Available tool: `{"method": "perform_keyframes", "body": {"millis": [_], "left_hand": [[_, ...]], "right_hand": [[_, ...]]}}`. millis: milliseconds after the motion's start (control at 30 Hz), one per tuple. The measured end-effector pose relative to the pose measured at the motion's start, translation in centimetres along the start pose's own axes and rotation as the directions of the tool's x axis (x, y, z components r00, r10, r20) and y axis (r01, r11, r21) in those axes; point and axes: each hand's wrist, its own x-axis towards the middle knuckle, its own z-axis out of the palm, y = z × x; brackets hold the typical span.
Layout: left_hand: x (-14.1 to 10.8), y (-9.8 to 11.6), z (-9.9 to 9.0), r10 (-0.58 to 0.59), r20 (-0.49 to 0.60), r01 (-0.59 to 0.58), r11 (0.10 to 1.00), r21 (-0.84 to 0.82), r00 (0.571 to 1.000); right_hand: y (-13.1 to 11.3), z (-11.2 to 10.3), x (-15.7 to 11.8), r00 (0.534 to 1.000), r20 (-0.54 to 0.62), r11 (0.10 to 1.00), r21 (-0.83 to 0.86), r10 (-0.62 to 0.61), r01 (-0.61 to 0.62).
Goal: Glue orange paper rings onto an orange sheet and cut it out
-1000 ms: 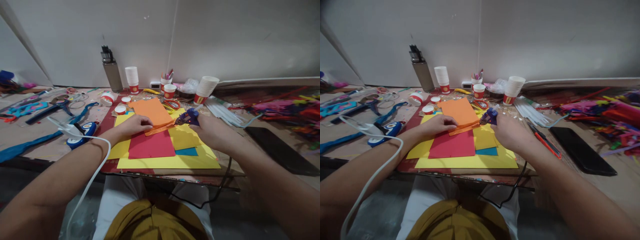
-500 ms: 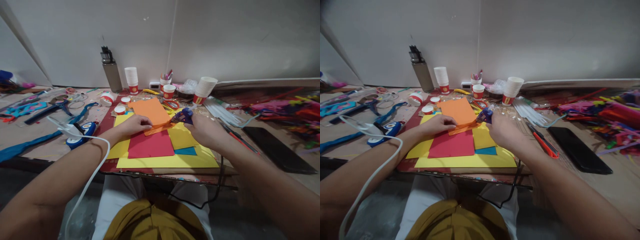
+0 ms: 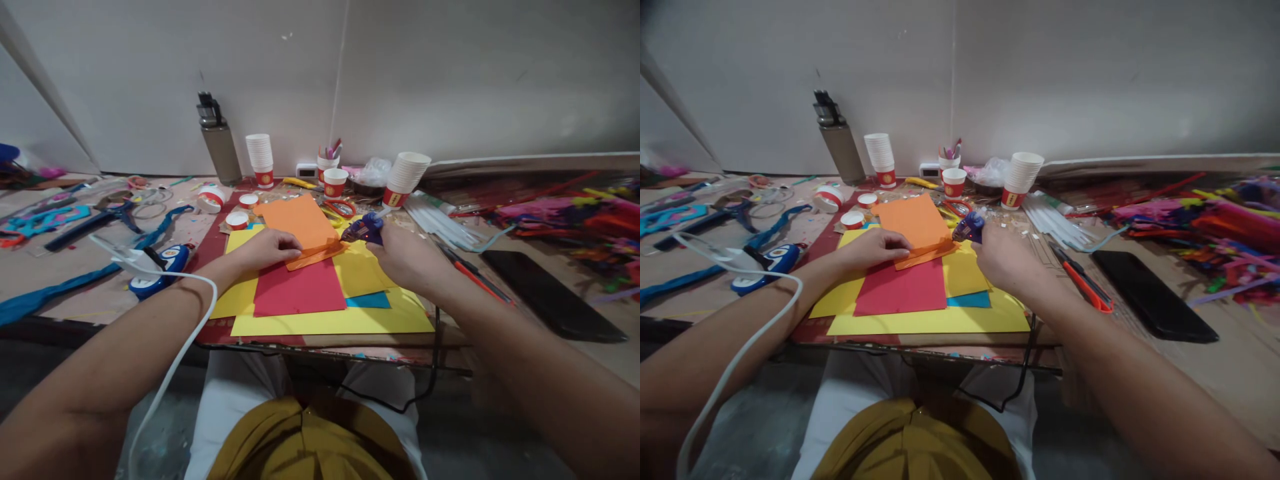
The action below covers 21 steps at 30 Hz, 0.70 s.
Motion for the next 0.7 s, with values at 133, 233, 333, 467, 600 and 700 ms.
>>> {"method": "perform_keyframes", "body": {"millis": [133,233,333,467,600,700], "left_hand": [[0.0,-0.2,0.0,0.001,-0.001,-0.001,1.0,-0.004,1.0],[0.1,-0.3,0.1,0.004,-0.001,-0.004,1.0,-0.007,1.0],[0.1,-0.3,0.1,-0.003,-0.006,0.002,1.0,-0.017,1.0],[0.0,-0.1,0.1,-0.019,0.001,0.019,0.999,-0.031,1.0],[-0.1,0.0,0.0,0.0,0.001,0.0,1.0,-0.014,1.0],[0.0,0.0,0.0,0.024,-0.015,-0.024,1.0,0.015,1.0]], "right_hand": [[0.1,-0.1,-0.3,1.0,0.004,1.0,0.01,-0.003,0.003],[0.4,-0.2,-0.5,1.0,0.005,0.999,0.03,-0.02,0.02],[0.7,-0.3,-0.9,1.0,-0.008,0.998,0.055,-0.028,0.028],[0.9,-0.6,-1.4,1.0,0.01,0.998,0.057,-0.025,0.025],[0.3,-0.8,-1.8,0.999,0.042,0.997,0.067,-0.032,0.029],[-1.0,-1.0,-2.0,0.994,0.073,0.993,0.089,-0.081,0.074]]}}
